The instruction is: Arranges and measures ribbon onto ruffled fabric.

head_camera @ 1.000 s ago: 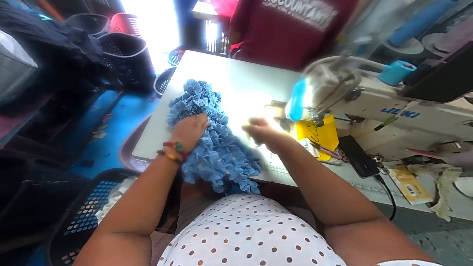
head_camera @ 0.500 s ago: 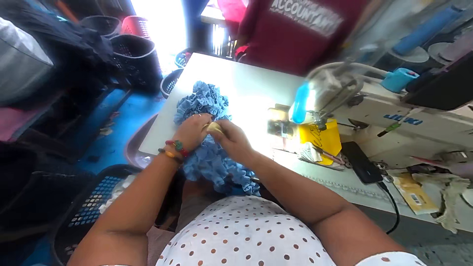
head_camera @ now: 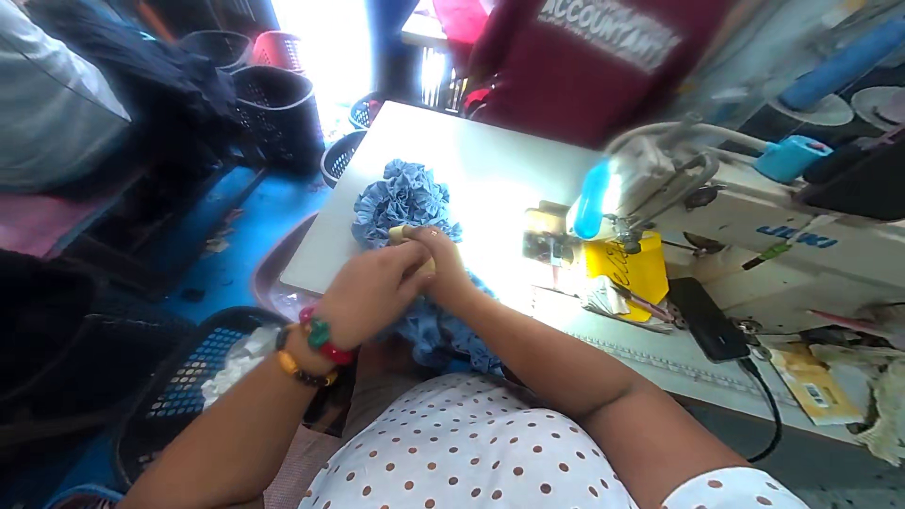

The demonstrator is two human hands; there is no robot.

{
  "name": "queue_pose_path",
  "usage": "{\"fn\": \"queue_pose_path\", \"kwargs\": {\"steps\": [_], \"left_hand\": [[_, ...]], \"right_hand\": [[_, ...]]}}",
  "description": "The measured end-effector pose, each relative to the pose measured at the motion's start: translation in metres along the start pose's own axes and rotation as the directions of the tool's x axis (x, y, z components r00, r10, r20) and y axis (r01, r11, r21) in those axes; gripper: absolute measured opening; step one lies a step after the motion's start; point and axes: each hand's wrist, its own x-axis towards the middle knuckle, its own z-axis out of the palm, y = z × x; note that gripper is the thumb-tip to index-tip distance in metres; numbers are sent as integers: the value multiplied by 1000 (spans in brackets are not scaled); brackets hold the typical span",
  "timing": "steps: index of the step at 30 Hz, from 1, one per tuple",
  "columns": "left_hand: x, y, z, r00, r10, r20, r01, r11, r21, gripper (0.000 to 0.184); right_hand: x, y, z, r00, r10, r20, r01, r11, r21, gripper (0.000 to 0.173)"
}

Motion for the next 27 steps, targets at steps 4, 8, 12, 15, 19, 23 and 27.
{"fn": "queue_pose_path", "kwargs": {"steps": [4, 8, 12, 15, 19, 23, 27], "left_hand": [[-6, -27, 9, 961, -14, -277, -44, 978, -204, 55], [15, -59, 33, 983, -126, -132, 87, 960, -267, 47], [25, -74, 47, 989, 7, -145, -20, 996, -85, 14], [31, -80, 43, 995, 13, -98, -22, 996, -91, 14], [33, -86, 30, 998, -20, -63, 10, 987, -159, 18], [29, -80, 28, 996, 49, -76, -66, 968, -243, 22], [40, -65, 37, 980, -191, 58, 198, 886, -419, 56]], "right_hand": [[2, 6, -4, 986, 165, -5, -158, 953, 259, 23], [0, 6, -14, 993, 117, 32, -121, 976, 183, 23], [-6, 1, -23, 994, 76, 75, -81, 994, 70, 31], [-1, 3, -33, 982, -7, 189, -7, 997, 71, 20], [1, 14, -35, 962, -136, 237, 127, 991, 52, 17], [3, 18, -36, 968, -213, 131, 240, 937, -252, 16], [8, 31, -26, 831, -557, 8, 510, 754, -414, 15]]}}
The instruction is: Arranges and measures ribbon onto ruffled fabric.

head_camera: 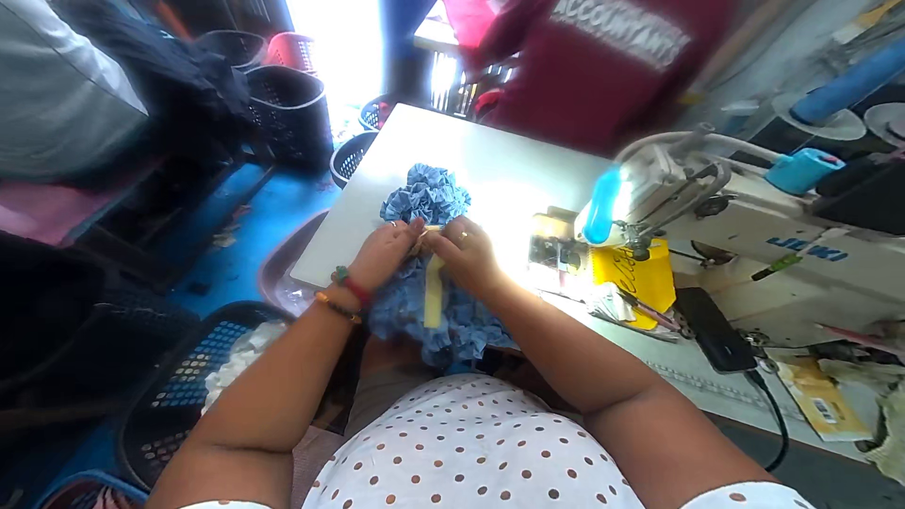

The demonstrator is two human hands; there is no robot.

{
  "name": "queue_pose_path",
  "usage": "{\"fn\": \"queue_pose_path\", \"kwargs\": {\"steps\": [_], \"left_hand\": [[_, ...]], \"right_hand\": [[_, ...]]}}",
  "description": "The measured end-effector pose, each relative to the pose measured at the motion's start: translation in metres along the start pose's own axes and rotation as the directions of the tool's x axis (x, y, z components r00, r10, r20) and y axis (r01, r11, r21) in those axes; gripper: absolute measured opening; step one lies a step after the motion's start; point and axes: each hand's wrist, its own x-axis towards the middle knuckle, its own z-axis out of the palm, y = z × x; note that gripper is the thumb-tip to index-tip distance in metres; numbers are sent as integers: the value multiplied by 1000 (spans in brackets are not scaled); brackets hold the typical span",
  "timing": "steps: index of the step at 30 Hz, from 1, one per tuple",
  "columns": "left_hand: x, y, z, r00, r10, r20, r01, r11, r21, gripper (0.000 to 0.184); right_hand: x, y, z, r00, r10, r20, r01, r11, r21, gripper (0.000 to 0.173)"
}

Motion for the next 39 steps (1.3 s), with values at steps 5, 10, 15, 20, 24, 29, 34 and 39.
{"fn": "queue_pose_path", "kwargs": {"steps": [5, 10, 15, 20, 24, 29, 34, 39], "left_hand": [[5, 27, 14, 947, -314, -70, 248, 851, -462, 24], [-4, -2, 10, 930, -63, -363, 59, 998, -23, 29], [-32, -43, -17, 895, 254, -366, -25, 849, 528, 30], [-63, -85, -59, 921, 259, -292, 59, 646, 761, 28], [-70, -60, -55, 915, 67, -398, 74, 942, 328, 37], [-77, 34, -16, 936, 250, -249, -300, 935, -191, 35], [-74, 42, 21, 924, 381, 26, -345, 862, -371, 32], [-75, 34, 32, 926, 375, -45, -364, 854, -371, 30]], "right_hand": [[3, -2, 4, 993, -119, -3, 118, 991, -68, 12], [-10, 9, -22, 985, -28, 173, 72, 966, -250, 14], [-33, 28, -59, 903, 52, 427, 62, 967, -247, 13], [-52, 43, -92, 849, 195, 491, -18, 940, -341, 23], [-44, 26, -82, 870, 362, 335, -349, 932, -101, 5], [-2, 3, -68, 747, 529, 403, -660, 517, 545, 16], [25, 15, -63, 645, 434, 629, -734, 583, 350, 16], [42, 16, -76, 555, 333, 762, -583, 809, 72, 21]]}}
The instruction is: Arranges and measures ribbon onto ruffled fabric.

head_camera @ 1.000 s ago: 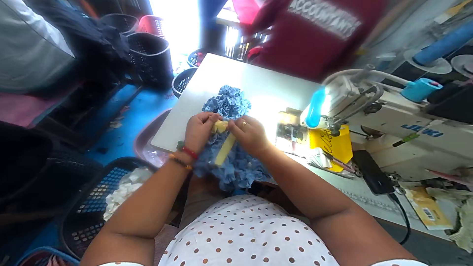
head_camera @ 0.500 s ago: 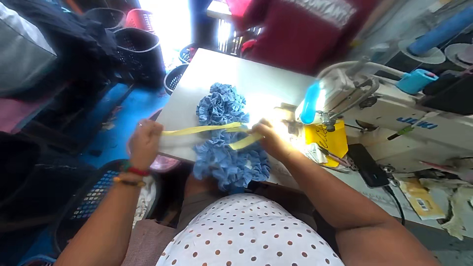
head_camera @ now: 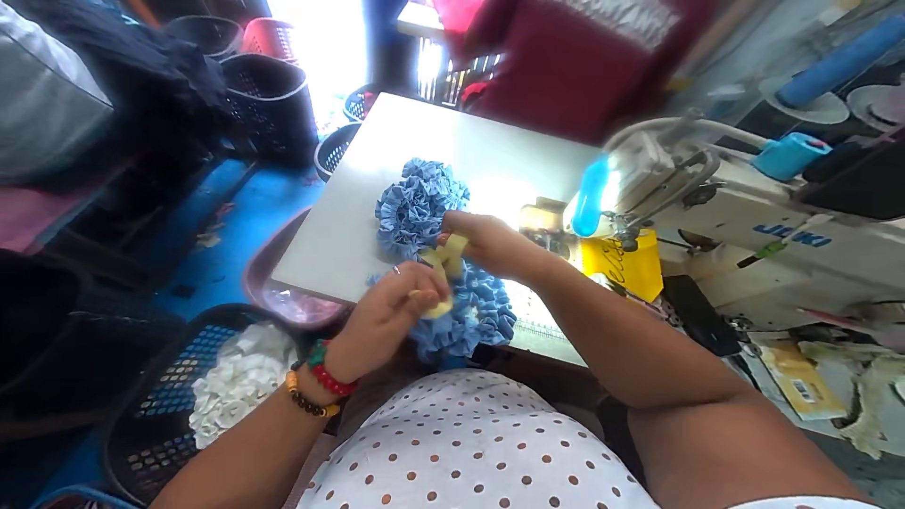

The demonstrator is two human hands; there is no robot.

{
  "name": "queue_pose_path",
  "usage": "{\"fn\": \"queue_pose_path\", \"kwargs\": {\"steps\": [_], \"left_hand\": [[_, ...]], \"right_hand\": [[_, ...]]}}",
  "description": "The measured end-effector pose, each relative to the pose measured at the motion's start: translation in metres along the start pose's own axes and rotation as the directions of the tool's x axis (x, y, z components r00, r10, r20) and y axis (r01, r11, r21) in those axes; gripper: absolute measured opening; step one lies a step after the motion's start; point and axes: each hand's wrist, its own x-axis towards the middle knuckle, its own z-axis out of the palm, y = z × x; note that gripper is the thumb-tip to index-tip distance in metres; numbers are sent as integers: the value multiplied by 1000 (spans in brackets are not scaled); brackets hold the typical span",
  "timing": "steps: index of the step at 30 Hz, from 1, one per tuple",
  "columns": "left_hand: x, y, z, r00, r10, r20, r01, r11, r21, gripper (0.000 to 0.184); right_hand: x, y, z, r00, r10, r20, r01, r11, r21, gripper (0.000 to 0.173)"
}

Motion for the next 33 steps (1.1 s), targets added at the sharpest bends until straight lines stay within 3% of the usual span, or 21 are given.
{"fn": "queue_pose_path", "kwargs": {"steps": [6, 8, 12, 15, 18, 20, 23, 26, 28, 31, 33], "left_hand": [[-4, -7, 23, 973, 106, 206, -167, 936, 308, 33], [-4, -15, 31, 963, 97, 253, -199, 886, 418, 33], [-4, -32, 36, 952, 68, 297, -221, 826, 519, 33], [-5, -27, 29, 962, 81, 262, -205, 846, 492, 30], [5, -19, 8, 993, 116, 31, -116, 859, 498, 25], [22, -20, -7, 996, 75, -41, -34, 792, 609, 23], [47, -30, -14, 995, -91, 36, 33, 661, 749, 32], [57, -38, -13, 995, -40, 90, -43, 649, 760, 24], [62, -39, -15, 997, -14, 75, -44, 703, 710, 24], [73, -49, -23, 998, -44, 53, 3, 795, 607, 32], [80, -51, -30, 986, -111, 127, 27, 845, 534, 33]], "right_hand": [[8, -1, 0, 973, 122, 197, -119, 993, -25, 17], [8, -1, -1, 979, 100, 178, -107, 994, 30, 15], [5, 9, 1, 997, -15, 73, 4, 989, 147, 31], [2, 1, -3, 995, 0, 100, -4, 999, 39, 31], [-1, -6, -6, 985, 35, 169, -22, 997, -75, 31], [-1, -7, -5, 981, 59, 183, -29, 986, -163, 31], [-3, -11, 1, 997, 30, 77, -7, 959, -283, 25], [-10, -10, 11, 988, -124, -97, 69, 894, -444, 19], [-15, -1, 24, 921, -313, -231, 128, 804, -581, 17], [-15, 19, 42, 733, -598, -325, 178, 629, -757, 15], [-11, 28, 47, 624, -701, -346, 178, 558, -810, 13]]}}
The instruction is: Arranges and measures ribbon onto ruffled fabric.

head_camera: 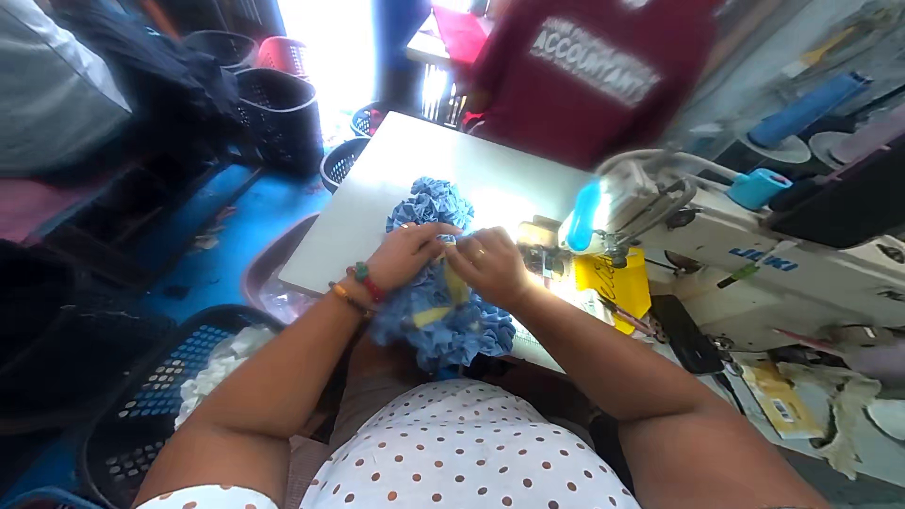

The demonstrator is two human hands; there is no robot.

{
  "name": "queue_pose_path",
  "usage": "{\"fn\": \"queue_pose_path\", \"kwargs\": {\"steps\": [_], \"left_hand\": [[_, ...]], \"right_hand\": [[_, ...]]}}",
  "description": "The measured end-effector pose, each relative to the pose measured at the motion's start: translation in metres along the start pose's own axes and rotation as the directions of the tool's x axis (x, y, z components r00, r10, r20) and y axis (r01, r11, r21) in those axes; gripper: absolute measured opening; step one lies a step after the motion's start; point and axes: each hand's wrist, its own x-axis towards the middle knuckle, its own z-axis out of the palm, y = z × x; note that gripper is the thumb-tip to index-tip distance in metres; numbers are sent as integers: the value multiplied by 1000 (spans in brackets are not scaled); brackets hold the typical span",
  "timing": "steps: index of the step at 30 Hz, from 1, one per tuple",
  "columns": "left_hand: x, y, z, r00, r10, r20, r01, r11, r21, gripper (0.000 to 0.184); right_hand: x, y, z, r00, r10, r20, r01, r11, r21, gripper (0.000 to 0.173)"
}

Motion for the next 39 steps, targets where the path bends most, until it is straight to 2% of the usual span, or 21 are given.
{"fn": "queue_pose_path", "kwargs": {"steps": [2, 3, 5, 7, 10, 12, 15, 17, 20, 24, 26, 30, 32, 35, 37, 39], "left_hand": [[5, -2, -6, 996, 8, 86, -3, 998, -66, 30], [6, -2, -7, 996, 14, 83, -8, 997, -75, 26], [5, -2, -8, 1000, 23, -4, -23, 999, -33, 18], [1, 0, -8, 994, 57, -96, -51, 996, 67, 21], [-7, 1, -10, 993, 69, -95, -50, 980, 191, 24], [-9, -2, -9, 995, 58, -77, -47, 990, 133, 24], [-5, -6, -7, 998, 57, -38, -58, 998, -11, 32], [0, -8, -6, 997, 64, -41, -68, 992, -103, 22], [3, 0, -9, 999, -51, 15, 53, 968, -245, 14], [3, 4, -12, 993, -109, 51, 120, 901, -416, 18], [3, 6, -13, 988, -136, 66, 151, 876, -458, 23], [5, 7, -14, 981, -179, 69, 191, 859, -476, 14], [5, 3, -14, 989, -150, -10, 136, 918, -372, 16], [1, -2, -19, 995, 28, -97, -27, 1000, 8, 23], [-8, -7, -26, 984, 149, -96, -123, 964, 236, 23], [-19, -14, -35, 965, 251, -73, -196, 879, 435, 18]], "right_hand": [[-2, 3, 5, 999, 2, -48, -2, 1000, -13, 13], [-2, 4, 5, 999, 14, -48, -15, 1000, -12, 13], [-3, 7, 6, 998, 47, -33, -48, 999, -10, 13], [-6, 11, 7, 996, 87, -10, -87, 996, 9, 12], [-13, 15, 6, 993, 114, 23, -115, 992, 48, 10], [-16, 16, 7, 996, 84, 14, -84, 996, 38, 9], [-13, 15, 9, 999, 31, -45, -31, 999, -7, 11], [-9, 13, 10, 996, 17, -85, -20, 999, -27, 11], [-6, 12, 9, 994, 17, -109, -20, 1000, -24, 11], [-5, 12, 6, 992, 22, -120, -26, 999, -31, 11], [-5, 11, 4, 991, 9, -130, -15, 999, -47, 11], [-5, 11, 4, 990, -6, -138, -3, 998, -63, 11], [-7, 12, 4, 992, 13, -129, -20, 998, -52, 13], [-13, 13, 1, 996, 78, -53, -81, 995, -51, 15], [-22, 15, -4, 993, 114, 30, -113, 993, -37, 13], [-33, 20, -14, 981, 138, 139, -139, 990, -2, 10]]}}
